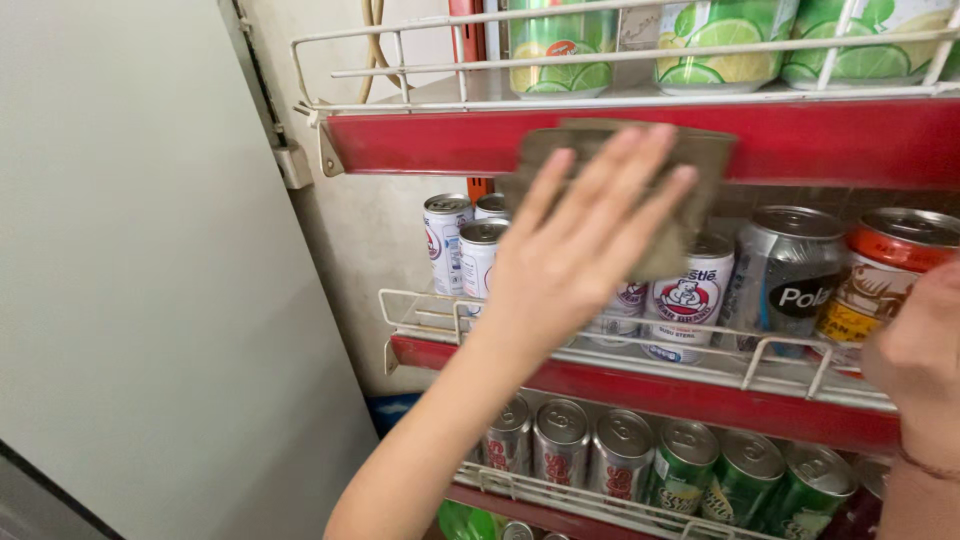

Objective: The person cleans the metal shelves of a beverage refrigerator. They spray a cleaning solution from a green bottle onto the shelf edges and wipe them with a cloth. The person moves along the unit, cleaning multiple shelf levels.

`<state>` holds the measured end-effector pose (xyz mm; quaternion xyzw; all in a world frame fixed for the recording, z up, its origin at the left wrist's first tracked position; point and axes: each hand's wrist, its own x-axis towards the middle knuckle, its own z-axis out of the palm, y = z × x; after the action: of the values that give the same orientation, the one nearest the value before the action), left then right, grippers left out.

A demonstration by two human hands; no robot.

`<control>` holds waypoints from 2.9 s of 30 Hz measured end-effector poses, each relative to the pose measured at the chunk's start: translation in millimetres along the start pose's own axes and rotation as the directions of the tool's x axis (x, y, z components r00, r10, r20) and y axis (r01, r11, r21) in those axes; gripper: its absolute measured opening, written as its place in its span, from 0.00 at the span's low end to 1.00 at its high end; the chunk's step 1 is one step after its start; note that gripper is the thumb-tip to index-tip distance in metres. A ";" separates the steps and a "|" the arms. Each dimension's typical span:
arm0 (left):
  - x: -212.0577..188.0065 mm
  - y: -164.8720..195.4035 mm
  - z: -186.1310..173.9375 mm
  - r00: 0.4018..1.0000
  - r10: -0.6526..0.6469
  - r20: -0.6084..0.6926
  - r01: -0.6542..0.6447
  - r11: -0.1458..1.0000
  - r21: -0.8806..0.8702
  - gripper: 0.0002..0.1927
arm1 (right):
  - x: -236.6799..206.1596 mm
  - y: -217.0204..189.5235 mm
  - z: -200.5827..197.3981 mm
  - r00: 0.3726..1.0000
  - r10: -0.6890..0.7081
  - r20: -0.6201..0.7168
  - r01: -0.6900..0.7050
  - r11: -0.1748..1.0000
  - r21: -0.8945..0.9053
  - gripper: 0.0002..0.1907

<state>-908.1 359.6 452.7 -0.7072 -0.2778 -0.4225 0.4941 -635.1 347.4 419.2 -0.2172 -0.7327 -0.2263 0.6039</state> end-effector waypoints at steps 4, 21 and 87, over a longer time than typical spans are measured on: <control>-35.0 -59.6 -34.1 0.955 -0.290 -0.062 0.294 0.953 0.077 0.29 | 6.6 -6.9 0.5 1.000 0.004 0.008 -0.004 1.000 0.025 0.36; 56.1 94.5 20.4 0.961 -0.242 -0.133 0.218 0.961 -0.169 0.24 | 24.9 -6.8 -87.3 0.997 -0.024 0.073 0.043 0.960 -0.276 0.44; 340.2 591.9 168.8 0.960 -0.238 -0.149 0.197 0.949 -0.246 0.22 | -105.1 269.1 -495.4 0.974 0.076 -0.214 -0.124 0.968 -0.218 0.41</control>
<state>-207.7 297.4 448.6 -0.6841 -0.2589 -0.5647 0.3823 -67.6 264.6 417.8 -0.2982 -0.6238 -0.2997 0.6574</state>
